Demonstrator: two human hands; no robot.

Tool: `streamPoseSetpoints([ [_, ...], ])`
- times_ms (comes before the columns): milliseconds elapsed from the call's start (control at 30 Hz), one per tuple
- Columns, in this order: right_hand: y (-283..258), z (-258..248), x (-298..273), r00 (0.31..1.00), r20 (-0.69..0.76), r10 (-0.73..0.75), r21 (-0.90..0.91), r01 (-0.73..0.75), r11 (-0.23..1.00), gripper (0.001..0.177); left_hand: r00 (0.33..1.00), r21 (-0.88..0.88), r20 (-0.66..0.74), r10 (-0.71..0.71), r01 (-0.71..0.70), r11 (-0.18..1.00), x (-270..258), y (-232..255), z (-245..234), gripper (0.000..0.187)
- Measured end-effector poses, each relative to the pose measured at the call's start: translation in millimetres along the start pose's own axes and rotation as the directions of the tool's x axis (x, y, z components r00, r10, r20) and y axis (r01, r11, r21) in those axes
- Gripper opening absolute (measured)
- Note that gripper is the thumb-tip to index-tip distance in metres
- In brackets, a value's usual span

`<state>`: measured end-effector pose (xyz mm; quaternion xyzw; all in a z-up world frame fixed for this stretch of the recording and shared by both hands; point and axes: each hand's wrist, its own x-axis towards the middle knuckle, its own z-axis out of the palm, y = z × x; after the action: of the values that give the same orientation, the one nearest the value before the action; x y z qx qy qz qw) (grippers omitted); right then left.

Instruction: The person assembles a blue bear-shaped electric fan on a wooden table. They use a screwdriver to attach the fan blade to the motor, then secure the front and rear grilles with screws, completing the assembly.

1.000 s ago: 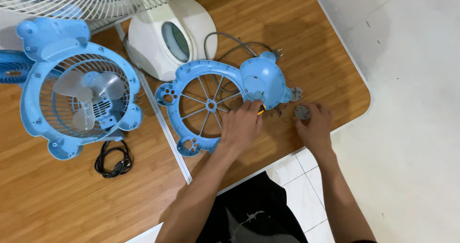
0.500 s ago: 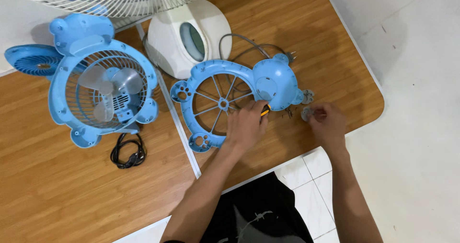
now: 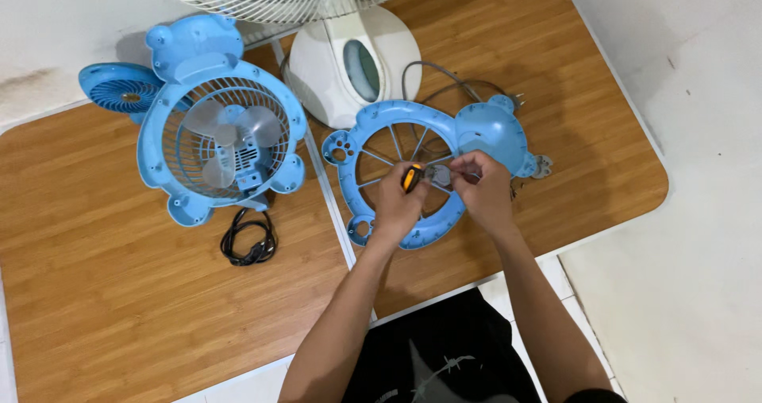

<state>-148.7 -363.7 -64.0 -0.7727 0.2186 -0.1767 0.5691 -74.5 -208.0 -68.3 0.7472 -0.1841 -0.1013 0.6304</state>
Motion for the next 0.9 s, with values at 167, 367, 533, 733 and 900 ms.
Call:
streamPoseSetpoints([
  [167, -13, 2, 4, 0.954, 0.095, -0.284, -0.451, 0.296, 0.842, 0.019, 0.984, 0.077, -0.013, -0.178, 0.178, 0.981, 4, 4, -20, 0.026],
  [367, -29, 7, 13, 0.910, 0.291, -0.295, -0.699, 0.413, 0.584, 0.019, 0.996, 0.150, 0.006, -0.093, 0.091, 0.985, 7, 9, -22, 0.028],
  [533, -27, 15, 21, 0.907, 0.343, -0.244, -0.746, 0.421, 0.516, 0.015, 0.994, 0.191, 0.017, -0.108, 0.102, 0.976, 4, 10, -21, 0.028],
  [733, -19, 12, 20, 0.919, 0.292, -0.265, -0.734, 0.393, 0.554, 0.011, 0.981, 0.163, 0.048, -0.190, 0.180, 0.970, 3, 19, -25, 0.027],
  [900, -19, 7, 15, 0.914, 0.255, -0.317, -0.683, 0.402, 0.610, 0.015, 0.977, 0.197, 0.062, -0.206, 0.190, 0.962, 3, 27, -24, 0.026],
])
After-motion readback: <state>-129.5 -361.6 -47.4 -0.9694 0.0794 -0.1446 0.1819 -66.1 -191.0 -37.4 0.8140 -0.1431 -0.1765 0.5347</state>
